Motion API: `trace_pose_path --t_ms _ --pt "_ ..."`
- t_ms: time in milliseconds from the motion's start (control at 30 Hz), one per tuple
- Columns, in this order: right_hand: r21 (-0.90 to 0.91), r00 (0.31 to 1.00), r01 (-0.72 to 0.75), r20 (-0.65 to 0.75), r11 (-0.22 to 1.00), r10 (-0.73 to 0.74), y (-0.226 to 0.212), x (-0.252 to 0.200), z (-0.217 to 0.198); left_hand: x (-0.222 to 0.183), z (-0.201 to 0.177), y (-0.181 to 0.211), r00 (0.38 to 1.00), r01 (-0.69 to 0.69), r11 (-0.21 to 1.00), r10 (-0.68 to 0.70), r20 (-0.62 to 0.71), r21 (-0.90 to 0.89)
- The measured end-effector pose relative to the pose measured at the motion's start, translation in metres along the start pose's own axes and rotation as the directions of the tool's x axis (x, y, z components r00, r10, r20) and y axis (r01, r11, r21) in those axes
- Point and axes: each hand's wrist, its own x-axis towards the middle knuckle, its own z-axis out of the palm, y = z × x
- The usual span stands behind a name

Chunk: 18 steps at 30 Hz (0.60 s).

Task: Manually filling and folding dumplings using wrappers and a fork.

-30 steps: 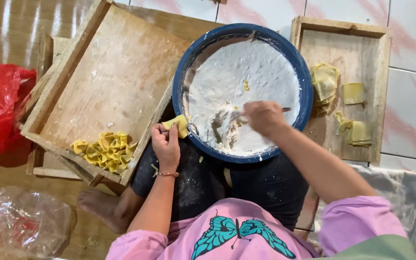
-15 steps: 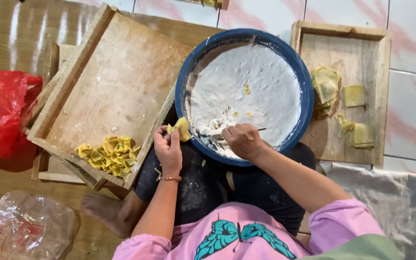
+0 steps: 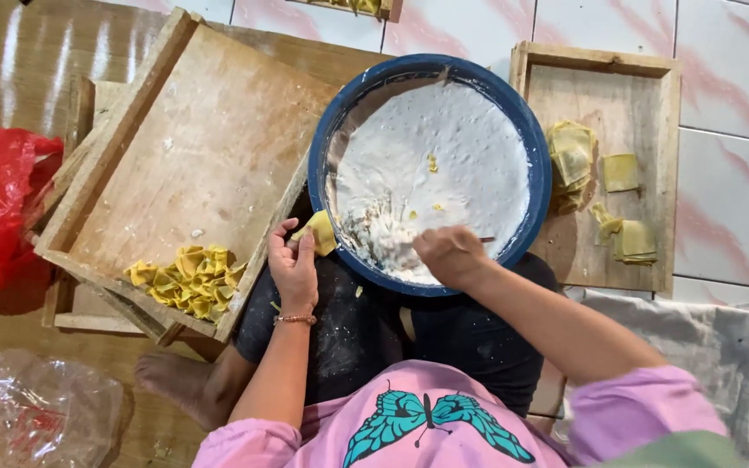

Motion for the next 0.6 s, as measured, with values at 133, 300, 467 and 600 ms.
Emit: trace_pose_path --t_ms 133,300,467,600 --pt "0.110 0.964 -0.091 0.258 0.990 0.060 0.035 0.000 -0.072 -0.002 0.010 0.031 1.000 -0.025 0.999 0.026 -0.017 0.021" --pt "0.214 0.978 -0.137 0.184 0.967 0.098 0.006 0.018 -0.037 -0.008 0.014 0.042 1.000 -0.028 0.998 0.029 -0.011 0.060" --pt "0.061 0.777 -0.488 0.484 0.871 0.402 0.057 0.041 -0.050 -0.011 -0.004 0.035 0.997 0.045 0.999 -0.044 -0.058 0.020" --pt "0.001 0.832 -0.447 0.368 0.895 0.415 0.079 0.040 -0.024 0.008 -0.019 -0.014 0.993 0.113 0.992 -0.114 -0.008 -0.061"
